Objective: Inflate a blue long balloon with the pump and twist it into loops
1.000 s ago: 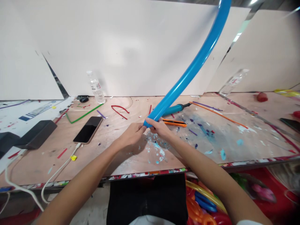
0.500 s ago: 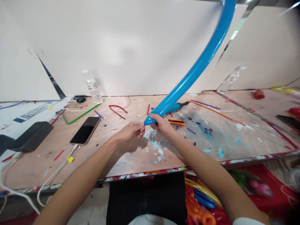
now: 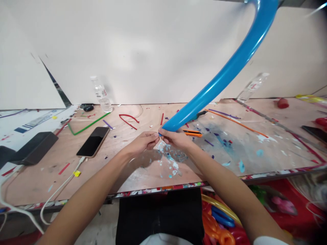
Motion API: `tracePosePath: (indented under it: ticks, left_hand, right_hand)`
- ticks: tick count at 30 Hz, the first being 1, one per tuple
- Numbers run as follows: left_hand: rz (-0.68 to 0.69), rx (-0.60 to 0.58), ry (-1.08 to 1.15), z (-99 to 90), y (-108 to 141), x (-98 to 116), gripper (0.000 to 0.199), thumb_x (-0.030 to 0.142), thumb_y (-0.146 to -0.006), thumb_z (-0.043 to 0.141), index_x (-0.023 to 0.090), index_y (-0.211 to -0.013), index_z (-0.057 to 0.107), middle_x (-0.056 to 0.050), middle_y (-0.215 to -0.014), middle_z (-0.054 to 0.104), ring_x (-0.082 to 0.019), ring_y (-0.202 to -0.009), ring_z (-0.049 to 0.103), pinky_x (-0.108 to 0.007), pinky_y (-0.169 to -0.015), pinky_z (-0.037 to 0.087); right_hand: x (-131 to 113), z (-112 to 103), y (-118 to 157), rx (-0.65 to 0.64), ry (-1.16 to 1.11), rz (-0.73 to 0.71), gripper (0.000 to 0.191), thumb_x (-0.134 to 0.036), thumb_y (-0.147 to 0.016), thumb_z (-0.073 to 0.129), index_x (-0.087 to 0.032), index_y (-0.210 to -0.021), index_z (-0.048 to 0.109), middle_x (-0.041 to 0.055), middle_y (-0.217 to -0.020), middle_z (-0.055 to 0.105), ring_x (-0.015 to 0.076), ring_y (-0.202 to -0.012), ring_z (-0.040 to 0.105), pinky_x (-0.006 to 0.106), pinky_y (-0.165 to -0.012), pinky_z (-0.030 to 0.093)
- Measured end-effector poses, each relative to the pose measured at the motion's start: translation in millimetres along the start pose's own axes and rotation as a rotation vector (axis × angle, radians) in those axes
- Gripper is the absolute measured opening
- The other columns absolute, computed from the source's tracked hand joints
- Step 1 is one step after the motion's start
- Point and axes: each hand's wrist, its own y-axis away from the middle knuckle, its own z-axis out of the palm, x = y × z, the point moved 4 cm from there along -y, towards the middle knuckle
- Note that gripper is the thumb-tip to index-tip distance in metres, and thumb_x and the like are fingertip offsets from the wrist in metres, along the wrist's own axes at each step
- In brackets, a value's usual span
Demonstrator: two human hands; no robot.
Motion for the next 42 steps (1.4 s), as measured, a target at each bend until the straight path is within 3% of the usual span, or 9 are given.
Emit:
tracePosePath:
  ticks: [8,13,17,21,27,30,34,37,42]
  left_hand:
    - [-0.082,-0.076,0.108,-0.9,5,2,0.029,0.043,-0.087,0.058,0.014,-0.085,0.057,0.009,-0.042,0.032,-0.006,-0.039,0.024,-0.021,-0.043,0.018]
    - [-0.003,0.053,0.27,-1.6,7,11,0.025,0.033,-0.082,0.067,0.019,-0.092,0.049,0.009,-0.047,0.045,-0.005,-0.036,0.031,-0.017,-0.041,0.021]
    - [0.091,0.179,0.435,1.7,6,16,0.03,0.03,-0.078,0.07,0.021,-0.096,0.047,0.0,-0.076,0.071,-0.001,-0.032,0.033,-0.016,-0.036,0.02]
    - [0.158,0.305,0.558,2.2,3,18,0.037,0.023,-0.076,0.072,0.023,-0.102,0.046,-0.005,-0.106,0.071,0.0,-0.036,0.043,-0.013,-0.033,0.019]
    - [0.217,0.317,0.283,-2.8,0,22,0.052,0.033,-0.079,0.071,0.025,-0.12,0.04,-0.014,-0.116,0.067,-0.017,-0.07,0.071,-0.013,-0.034,0.028]
    - [0.22,0.333,0.229,-2.6,1,25,0.049,0.035,-0.081,0.069,0.024,-0.121,0.042,-0.014,-0.113,0.069,-0.015,-0.061,0.069,-0.013,-0.033,0.03]
    - [0.211,0.428,0.485,-4.1,4,25,0.035,0.024,-0.083,0.066,0.022,-0.115,0.05,-0.008,-0.109,0.07,0.0,-0.039,0.05,-0.01,-0.031,0.026]
    - [0.151,0.506,0.58,-7.0,5,19,0.027,0.019,-0.085,0.062,0.02,-0.111,0.055,-0.005,-0.098,0.072,0.003,-0.034,0.038,-0.008,-0.03,0.025]
    - [0.156,0.481,0.407,-9.3,1,11,0.036,0.025,-0.086,0.061,0.02,-0.121,0.056,-0.011,-0.115,0.069,0.002,-0.038,0.043,-0.011,-0.031,0.023]
  right_hand:
    - [2,-2,-1,-0.096,-0.025,0.01,0.034,-0.044,-0.073,0.075,-0.015,-0.062,0.061,0.0012,-0.056,0.062,0.0084,-0.041,0.051,0.021,-0.037,0.037]
    - [-3,-3,1,-0.051,-0.107,0.018,0.032,-0.041,-0.067,0.08,-0.016,-0.067,0.06,-0.0028,-0.054,0.058,0.0081,-0.04,0.05,0.021,-0.035,0.039]
    - [2,-2,-1,-0.042,-0.096,0.016,0.032,-0.043,-0.069,0.079,-0.015,-0.068,0.062,-0.0022,-0.055,0.058,0.0075,-0.041,0.05,0.021,-0.038,0.04]
    - [10,-1,-3,-0.012,-0.072,-0.001,0.034,-0.046,-0.071,0.076,-0.016,-0.066,0.062,-0.001,-0.055,0.059,0.0085,-0.043,0.05,0.022,-0.04,0.04]
    - [5,-3,-2,0.083,0.106,-0.155,0.036,-0.049,-0.078,0.07,-0.016,-0.064,0.061,-0.0009,-0.052,0.057,0.0105,-0.046,0.053,0.025,-0.05,0.042]
    - [4,-3,-3,0.129,0.06,-0.152,0.035,-0.048,-0.078,0.07,-0.016,-0.065,0.061,-0.0009,-0.052,0.057,0.0104,-0.047,0.052,0.025,-0.049,0.042]
    - [7,-1,-6,0.184,-0.074,-0.154,0.033,-0.045,-0.075,0.073,-0.016,-0.064,0.061,-0.0005,-0.055,0.058,0.0095,-0.045,0.05,0.025,-0.046,0.04]
    - [8,0,-6,0.194,-0.108,-0.15,0.033,-0.044,-0.074,0.075,-0.016,-0.063,0.061,-0.0003,-0.057,0.058,0.0094,-0.045,0.05,0.024,-0.044,0.039]
    - [4,6,2,0.165,0.049,-0.095,0.037,-0.05,-0.077,0.07,-0.016,-0.064,0.061,-0.0002,-0.051,0.057,0.0108,-0.046,0.052,0.025,-0.049,0.042]
